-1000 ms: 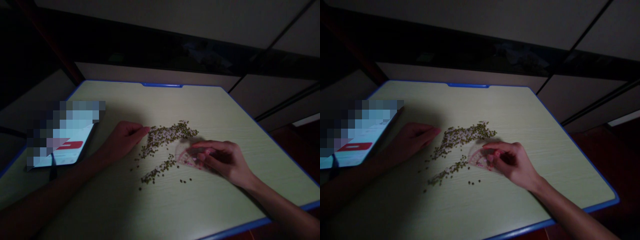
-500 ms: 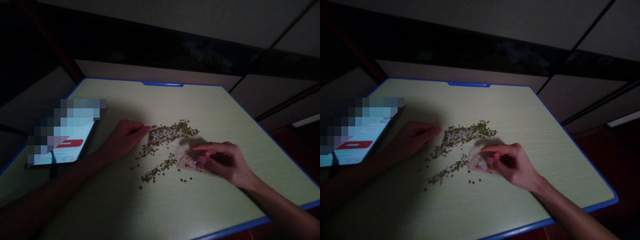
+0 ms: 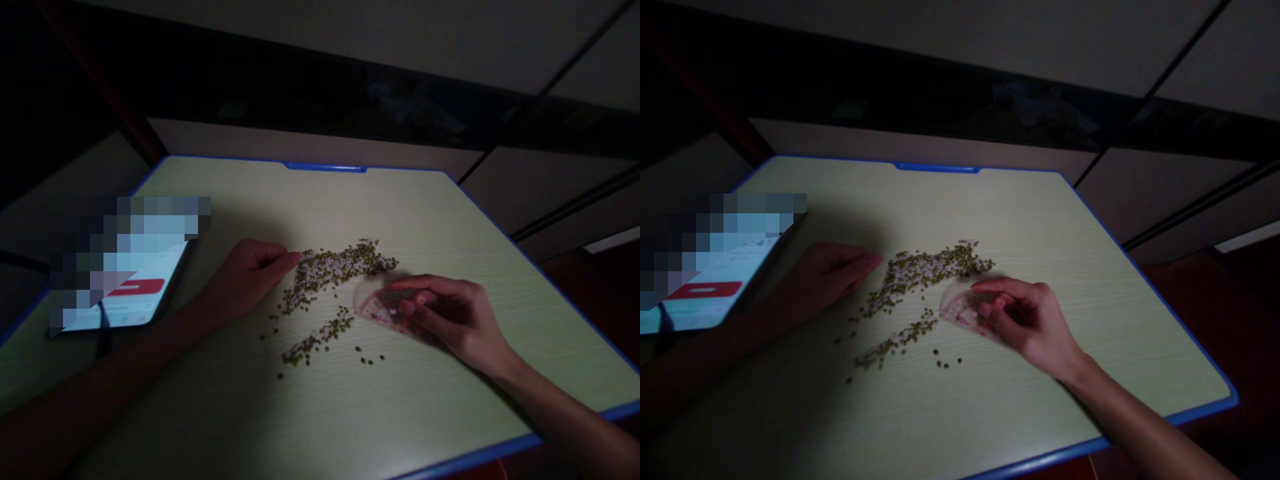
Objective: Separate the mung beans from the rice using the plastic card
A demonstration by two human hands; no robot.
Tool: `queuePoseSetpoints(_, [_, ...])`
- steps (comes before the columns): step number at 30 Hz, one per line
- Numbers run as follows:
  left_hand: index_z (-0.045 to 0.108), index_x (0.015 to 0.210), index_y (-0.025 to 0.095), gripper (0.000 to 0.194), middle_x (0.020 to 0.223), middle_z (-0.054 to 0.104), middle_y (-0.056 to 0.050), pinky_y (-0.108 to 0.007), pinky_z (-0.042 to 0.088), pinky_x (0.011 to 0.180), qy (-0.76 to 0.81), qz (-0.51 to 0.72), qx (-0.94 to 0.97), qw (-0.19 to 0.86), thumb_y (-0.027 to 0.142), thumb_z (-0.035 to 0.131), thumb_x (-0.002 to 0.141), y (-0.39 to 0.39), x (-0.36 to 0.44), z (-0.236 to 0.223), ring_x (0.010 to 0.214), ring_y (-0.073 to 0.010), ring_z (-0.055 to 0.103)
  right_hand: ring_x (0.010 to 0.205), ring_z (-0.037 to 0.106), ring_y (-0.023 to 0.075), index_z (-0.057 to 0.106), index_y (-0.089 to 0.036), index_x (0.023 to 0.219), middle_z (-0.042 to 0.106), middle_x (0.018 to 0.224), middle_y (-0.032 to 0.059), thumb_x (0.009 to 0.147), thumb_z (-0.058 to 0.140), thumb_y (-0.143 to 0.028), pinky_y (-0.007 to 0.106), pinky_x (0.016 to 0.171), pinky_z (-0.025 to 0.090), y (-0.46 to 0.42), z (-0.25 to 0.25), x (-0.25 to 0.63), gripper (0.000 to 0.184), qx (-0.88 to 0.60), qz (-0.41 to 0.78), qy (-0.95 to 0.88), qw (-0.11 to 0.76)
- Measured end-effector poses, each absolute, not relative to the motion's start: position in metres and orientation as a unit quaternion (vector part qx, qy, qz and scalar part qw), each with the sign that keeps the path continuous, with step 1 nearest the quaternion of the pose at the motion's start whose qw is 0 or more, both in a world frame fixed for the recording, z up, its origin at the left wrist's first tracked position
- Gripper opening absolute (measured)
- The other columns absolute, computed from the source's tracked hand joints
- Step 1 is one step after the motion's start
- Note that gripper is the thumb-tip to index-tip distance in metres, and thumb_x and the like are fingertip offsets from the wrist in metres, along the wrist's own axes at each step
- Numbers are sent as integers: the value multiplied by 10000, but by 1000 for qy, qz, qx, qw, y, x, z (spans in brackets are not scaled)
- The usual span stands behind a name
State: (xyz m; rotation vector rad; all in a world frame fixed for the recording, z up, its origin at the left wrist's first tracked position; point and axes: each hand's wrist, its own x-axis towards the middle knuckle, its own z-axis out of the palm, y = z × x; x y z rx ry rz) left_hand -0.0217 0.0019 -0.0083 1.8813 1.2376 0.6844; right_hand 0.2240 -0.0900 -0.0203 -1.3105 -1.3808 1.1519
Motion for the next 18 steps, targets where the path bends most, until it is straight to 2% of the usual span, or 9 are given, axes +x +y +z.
queuePoseSetpoints(6, [311,426,176,388,401,232,75,-198,168,407,486,270,734,390,381,441,730,3,-22,-9,385,-35,228,490,530,68,692,-231,948,558,565,-37,771,611,-142,187,447,373,-87,-22,223,214,-508,463,-591,422])
queuePoseSetpoints(11, [317,418,174,389,386,242,76,-193,177,403,487,274,733,389,380,449,721,3,-22,-10,373,-32,237,478,531,60,699,-244,921,527,543,-57,750,613,-98,175,446,388,-86,-18,222,241,-487,470,-588,443])
queuePoseSetpoints(18, [319,413,174,398,382,240,77,-196,175,403,479,276,738,386,388,449,723,3,-23,-8,373,-33,235,452,514,75,706,-193,899,611,526,-19,724,618,-96,190,424,380,-88,-17,220,218,-488,460,-622,404])
